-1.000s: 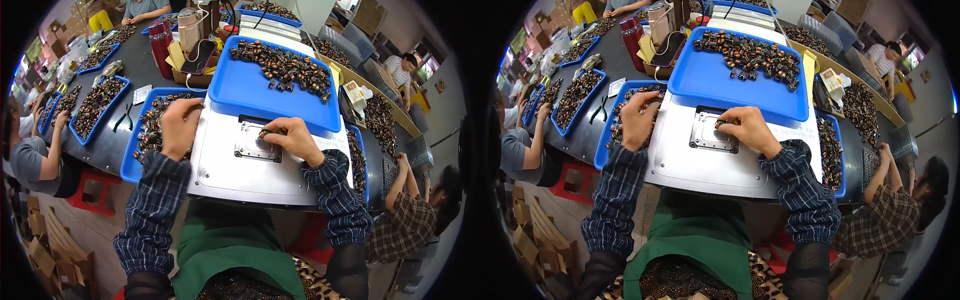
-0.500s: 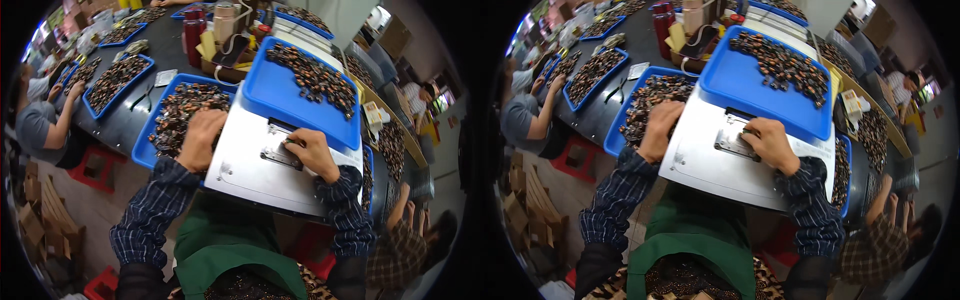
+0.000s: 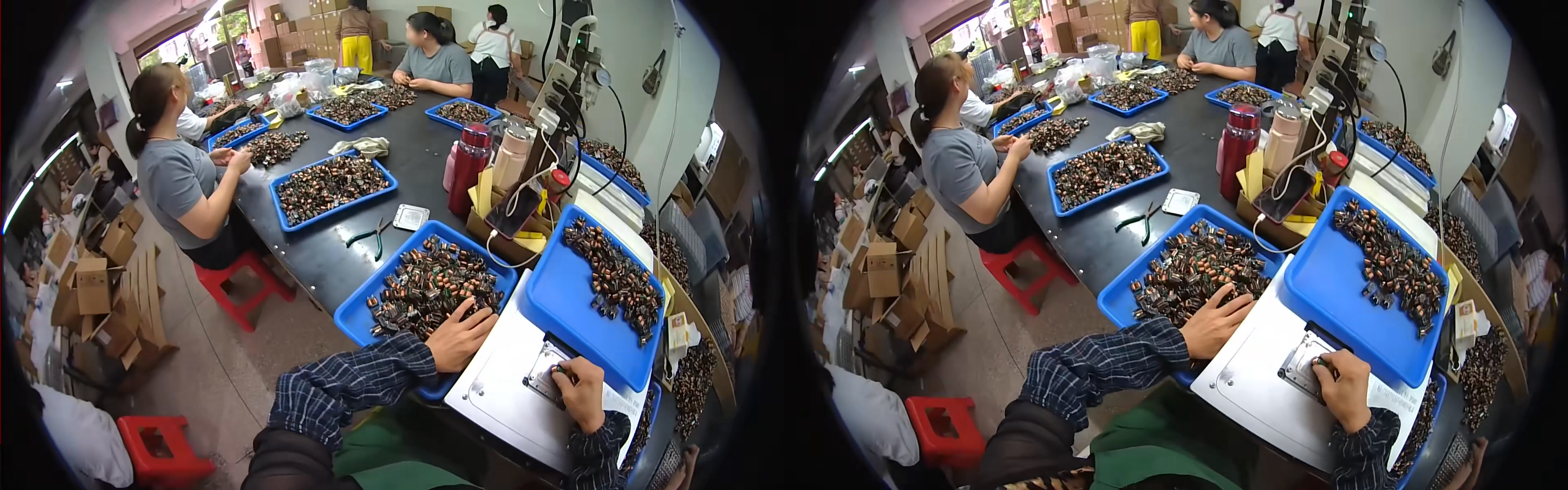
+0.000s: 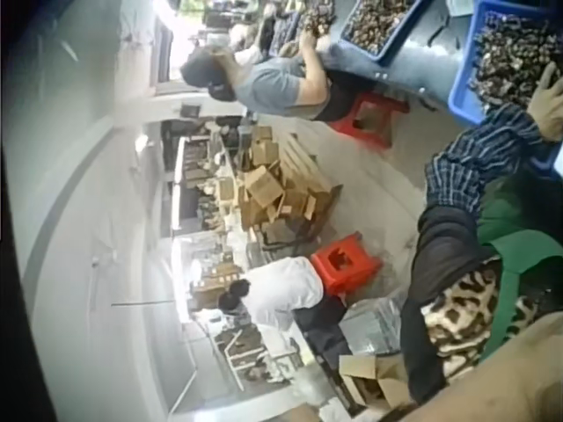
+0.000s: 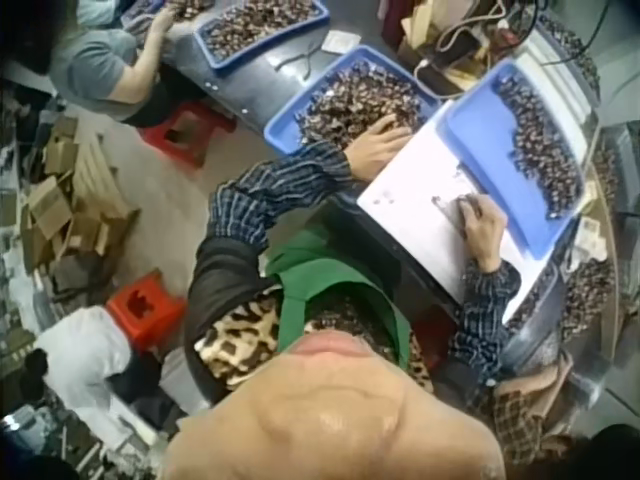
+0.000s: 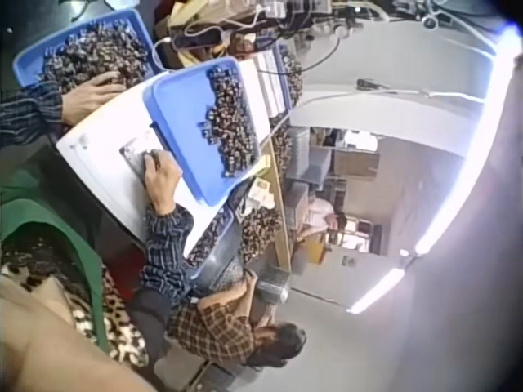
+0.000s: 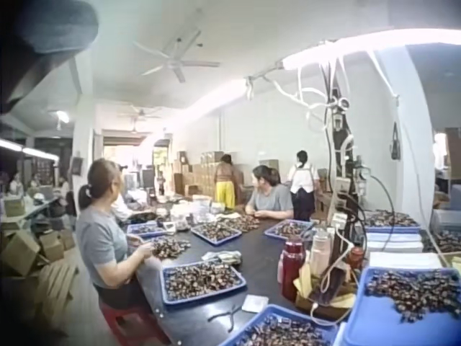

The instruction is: The person repeatedly picks up electronic transformer components from a tray and fits them into a metal mold fixture by hand, pausing to wipe and put on a pair of eyeglasses.

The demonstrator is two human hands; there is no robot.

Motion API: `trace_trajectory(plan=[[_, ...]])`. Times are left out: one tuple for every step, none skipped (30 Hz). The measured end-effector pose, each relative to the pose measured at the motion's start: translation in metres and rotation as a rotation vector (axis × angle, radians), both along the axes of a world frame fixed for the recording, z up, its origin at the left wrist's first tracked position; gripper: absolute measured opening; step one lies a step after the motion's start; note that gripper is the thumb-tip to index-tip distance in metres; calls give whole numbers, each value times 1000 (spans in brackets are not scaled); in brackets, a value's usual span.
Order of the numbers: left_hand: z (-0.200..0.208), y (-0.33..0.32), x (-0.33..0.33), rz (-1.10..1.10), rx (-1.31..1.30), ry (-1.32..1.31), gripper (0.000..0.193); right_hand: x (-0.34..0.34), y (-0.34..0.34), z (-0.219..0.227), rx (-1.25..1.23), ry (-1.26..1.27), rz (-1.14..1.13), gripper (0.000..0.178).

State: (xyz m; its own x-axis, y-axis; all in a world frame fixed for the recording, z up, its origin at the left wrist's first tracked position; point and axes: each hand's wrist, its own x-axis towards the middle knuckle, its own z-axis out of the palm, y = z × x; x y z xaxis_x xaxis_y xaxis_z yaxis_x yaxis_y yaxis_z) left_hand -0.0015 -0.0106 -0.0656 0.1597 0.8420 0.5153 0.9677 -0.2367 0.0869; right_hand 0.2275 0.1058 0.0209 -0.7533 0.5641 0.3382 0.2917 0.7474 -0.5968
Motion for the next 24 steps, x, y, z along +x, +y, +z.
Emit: trace_trajectory(plan=[[-2, 2, 0, 33, 9, 12, 47, -2, 0, 2, 7, -15, -7, 11], [-5, 3, 0, 71, 69, 33, 43, -3, 0, 2, 13, -32, -14, 11], [-4, 7, -1, 69, 77, 39, 43, -2, 0, 2, 20, -26, -16, 11], [-3, 11, -1, 96, 94, 57, 39, 0, 1, 2, 36, -35, -27, 11], [-3, 15, -2, 125, 110, 75, 36, 1, 1, 2, 52, -45, -36, 11], [-3, 18, -4, 151, 112, 94, 35, 0, 0, 2, 54, -50, -45, 11], [-5, 21, -9, 173, 96, 108, 36, -1, 0, 1, 58, -50, -42, 11], [-9, 25, -14, 175, 123, 122, 36, -1, 0, 0, 54, -54, -45, 11], [-11, 27, -19, 173, 147, 136, 37, -1, 0, -2, 47, -58, -52, 11], [-12, 29, -21, 194, 142, 154, 36, -1, 0, -1, 51, -75, -53, 11], [-14, 31, -24, 182, 132, 136, 35, 0, 1, -1, 52, -75, -53, 11], [-14, 31, -27, 184, 135, 145, 36, 0, 2, -2, 82, -74, -49, 11], [-14, 31, -31, 187, 139, 155, 38, 1, 2, -2, 112, -74, -45, 12], [-17, 32, -36, 207, 178, 175, 38, 0, 1, -2, 122, -51, -29, 11], [-17, 30, -38, 220, 155, 161, 38, -1, 2, -1, 119, -51, -29, 11], [-17, 30, -40, 226, 144, 157, 37, -2, 2, 1, 79, -82, -22, 11], [-16, 30, -41, 232, 134, 153, 37, -2, 3, 3, 39, -112, -14, 10], [-14, 30, -41, 229, 106, 166, 38, -2, 7, 4, -20, -103, 3, 9], [-13, 31, -39, 227, 108, 166, 38, -1, 9, 4, -18, -103, 1, 9], [-11, 32, -37, 224, 61, 108, 39, 1, 11, 3, 0, -114, -1, 9], [-8, 32, -34, 221, 11, 51, 40, 2, 11, 3, 16, -124, -2, 9], [-5, 33, -28, 240, -3, 7, 41, 1, 9, 3, 54, -84, -14, 9], [-2, 37, -24, 235, -3, 6, 41, 1, 10, 2, 54, -85, -19, 9], [0, 41, -20, 165, 34, -27, 42, 0, 10, 1, 63, -75, -13, 9]])
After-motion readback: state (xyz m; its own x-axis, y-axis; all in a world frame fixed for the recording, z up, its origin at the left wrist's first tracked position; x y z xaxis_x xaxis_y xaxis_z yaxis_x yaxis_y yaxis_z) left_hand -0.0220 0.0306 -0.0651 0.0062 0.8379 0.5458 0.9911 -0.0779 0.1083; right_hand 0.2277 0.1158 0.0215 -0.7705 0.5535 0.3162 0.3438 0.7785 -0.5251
